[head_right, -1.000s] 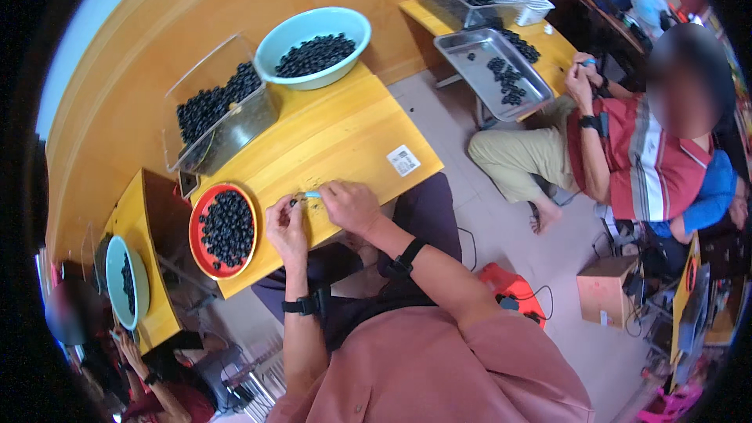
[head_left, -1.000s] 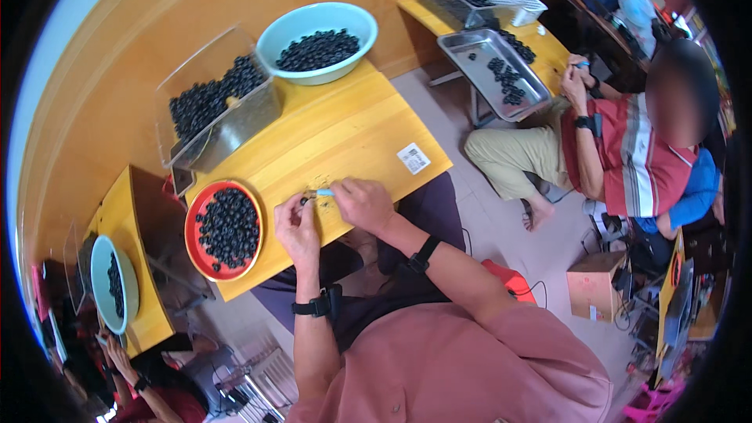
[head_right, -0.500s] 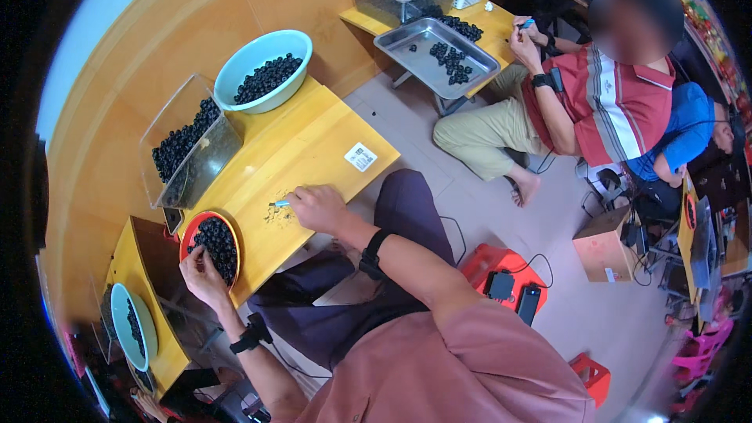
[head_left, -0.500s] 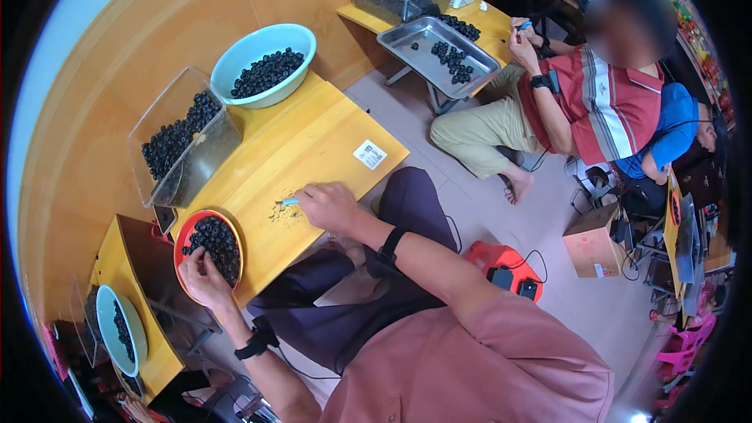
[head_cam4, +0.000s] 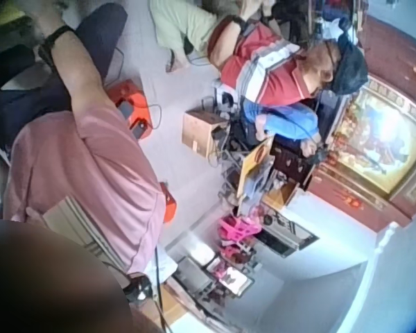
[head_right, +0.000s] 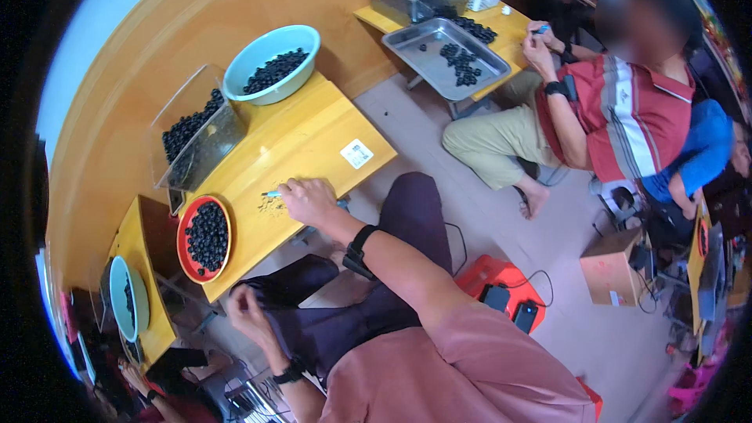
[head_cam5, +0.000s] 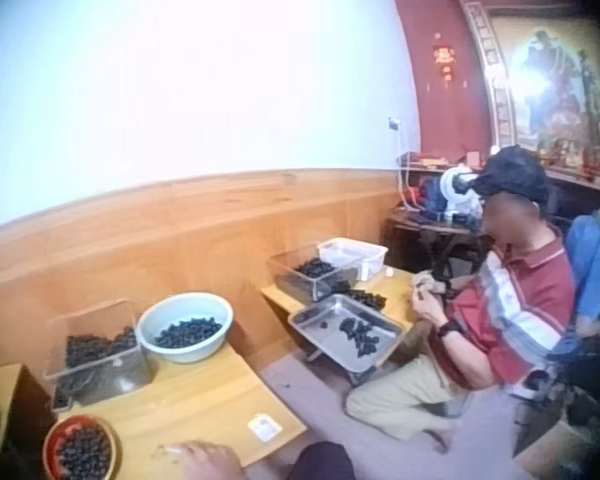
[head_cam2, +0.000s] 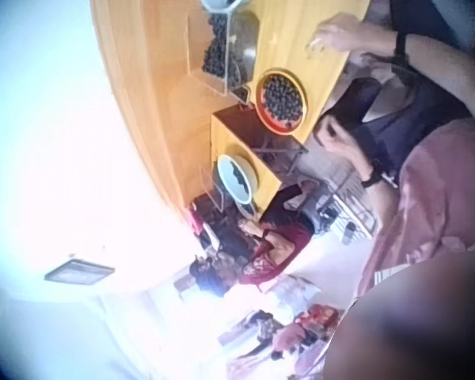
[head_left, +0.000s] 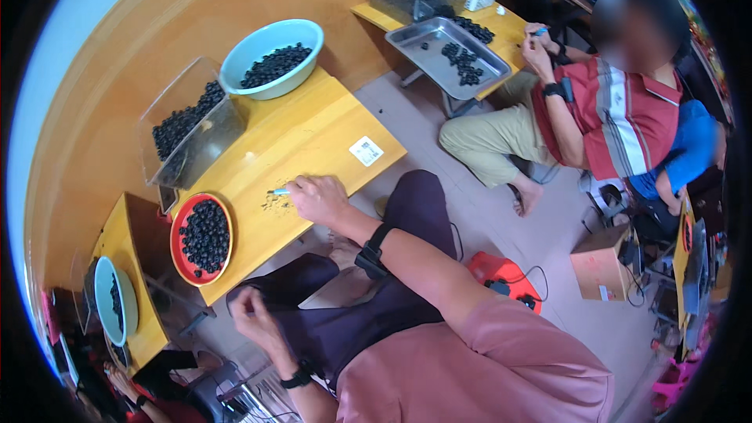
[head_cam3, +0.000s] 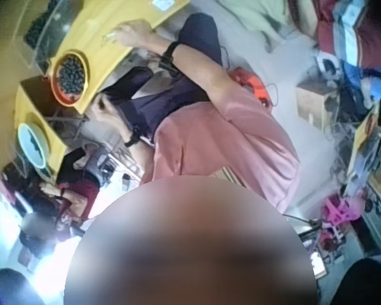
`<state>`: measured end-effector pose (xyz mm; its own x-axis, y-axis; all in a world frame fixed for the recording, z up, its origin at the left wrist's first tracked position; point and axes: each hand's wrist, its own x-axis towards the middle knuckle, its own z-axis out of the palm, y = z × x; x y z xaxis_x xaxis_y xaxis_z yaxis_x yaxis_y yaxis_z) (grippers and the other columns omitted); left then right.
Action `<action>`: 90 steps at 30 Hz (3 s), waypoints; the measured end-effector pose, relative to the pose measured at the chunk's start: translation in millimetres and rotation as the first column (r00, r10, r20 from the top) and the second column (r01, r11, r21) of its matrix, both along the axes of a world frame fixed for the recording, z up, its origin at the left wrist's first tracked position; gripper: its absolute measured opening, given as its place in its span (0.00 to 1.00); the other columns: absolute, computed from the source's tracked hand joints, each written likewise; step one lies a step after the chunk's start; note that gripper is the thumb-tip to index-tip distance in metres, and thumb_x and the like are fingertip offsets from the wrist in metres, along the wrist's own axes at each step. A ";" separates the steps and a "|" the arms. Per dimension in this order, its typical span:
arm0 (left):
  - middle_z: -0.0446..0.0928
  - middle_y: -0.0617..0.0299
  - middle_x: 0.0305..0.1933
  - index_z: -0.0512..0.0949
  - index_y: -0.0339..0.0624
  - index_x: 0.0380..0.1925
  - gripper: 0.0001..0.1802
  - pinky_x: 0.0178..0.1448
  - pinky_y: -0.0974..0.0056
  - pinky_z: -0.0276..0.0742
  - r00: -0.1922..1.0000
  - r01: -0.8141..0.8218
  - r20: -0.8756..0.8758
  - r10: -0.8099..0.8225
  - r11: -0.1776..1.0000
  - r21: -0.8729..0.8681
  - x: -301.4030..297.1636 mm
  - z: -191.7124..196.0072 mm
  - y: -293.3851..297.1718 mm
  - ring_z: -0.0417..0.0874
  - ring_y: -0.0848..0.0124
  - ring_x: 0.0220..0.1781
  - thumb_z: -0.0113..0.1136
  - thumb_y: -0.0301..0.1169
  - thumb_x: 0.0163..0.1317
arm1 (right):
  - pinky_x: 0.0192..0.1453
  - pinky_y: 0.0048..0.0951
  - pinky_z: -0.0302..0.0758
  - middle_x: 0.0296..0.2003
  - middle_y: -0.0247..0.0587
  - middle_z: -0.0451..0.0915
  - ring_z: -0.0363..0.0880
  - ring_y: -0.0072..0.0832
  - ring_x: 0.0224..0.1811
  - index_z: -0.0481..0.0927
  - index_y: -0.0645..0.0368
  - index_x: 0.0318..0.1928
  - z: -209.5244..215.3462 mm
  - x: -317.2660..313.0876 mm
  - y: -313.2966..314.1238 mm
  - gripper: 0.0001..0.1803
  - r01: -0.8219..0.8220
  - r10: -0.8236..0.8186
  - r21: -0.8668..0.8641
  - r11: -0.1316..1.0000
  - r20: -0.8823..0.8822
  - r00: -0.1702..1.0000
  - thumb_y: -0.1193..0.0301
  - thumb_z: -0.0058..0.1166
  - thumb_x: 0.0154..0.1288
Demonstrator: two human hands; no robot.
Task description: The recorder is sorting black grapes on a table, removing stems and organizing them into containers.
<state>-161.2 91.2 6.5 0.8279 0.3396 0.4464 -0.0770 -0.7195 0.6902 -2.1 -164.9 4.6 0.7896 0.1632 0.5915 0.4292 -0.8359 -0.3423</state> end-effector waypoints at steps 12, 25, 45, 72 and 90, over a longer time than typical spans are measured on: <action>0.83 0.60 0.36 0.85 0.33 0.43 0.06 0.44 0.68 0.78 0.992 -0.129 -0.044 0.121 0.948 -0.292 -58.6 -1.2 23.3 0.81 0.74 0.38 0.65 0.24 0.69 | 0.46 0.45 0.75 0.33 0.42 0.79 0.80 0.42 0.40 0.84 0.58 0.46 -4.3 7.7 -6.6 0.12 0.077 -0.072 -0.029 0.997 0.127 0.989 0.72 0.55 0.63; 0.83 0.56 0.36 0.86 0.40 0.38 0.04 0.47 0.56 0.78 0.983 -0.099 -0.170 0.071 0.982 -0.162 -44.4 -37.4 41.8 0.85 0.58 0.37 0.67 0.26 0.65 | 0.50 0.45 0.69 0.41 0.41 0.78 0.76 0.42 0.48 0.81 0.54 0.53 -6.9 1.9 -8.5 0.16 0.143 -0.130 -0.188 0.972 0.078 0.988 0.71 0.61 0.64; 0.80 0.65 0.32 0.85 0.34 0.43 0.07 0.42 0.68 0.78 0.990 -0.118 -0.124 0.063 0.855 -0.506 -34.4 -66.2 55.1 0.80 0.76 0.33 0.67 0.25 0.68 | 0.59 0.44 0.69 0.39 0.41 0.79 0.77 0.42 0.46 0.84 0.57 0.51 8.8 0.5 -6.7 0.12 -0.100 0.165 -0.292 0.951 0.209 0.964 0.73 0.57 0.68; 0.85 0.56 0.46 0.75 0.29 0.59 0.27 0.38 0.69 0.82 0.923 -0.134 -0.346 -0.171 0.699 -0.703 99.4 44.9 105.9 0.86 0.71 0.37 0.56 0.16 0.55 | 0.37 0.36 0.82 0.35 0.49 0.85 0.86 0.34 0.33 0.79 0.63 0.59 5.6 -16.6 26.1 0.19 -0.080 0.589 0.751 0.655 -0.441 0.677 0.67 0.58 0.73; 0.79 0.55 0.55 0.69 0.34 0.69 0.24 0.41 0.68 0.84 0.953 0.122 -0.052 -0.297 0.537 -0.835 99.8 73.9 -1.8 0.86 0.71 0.38 0.56 0.25 0.75 | 0.22 0.26 0.79 0.34 0.40 0.87 0.85 0.27 0.25 0.79 0.60 0.54 85.3 -2.2 -39.4 0.13 0.434 0.780 0.890 0.137 -0.367 0.507 0.68 0.54 0.75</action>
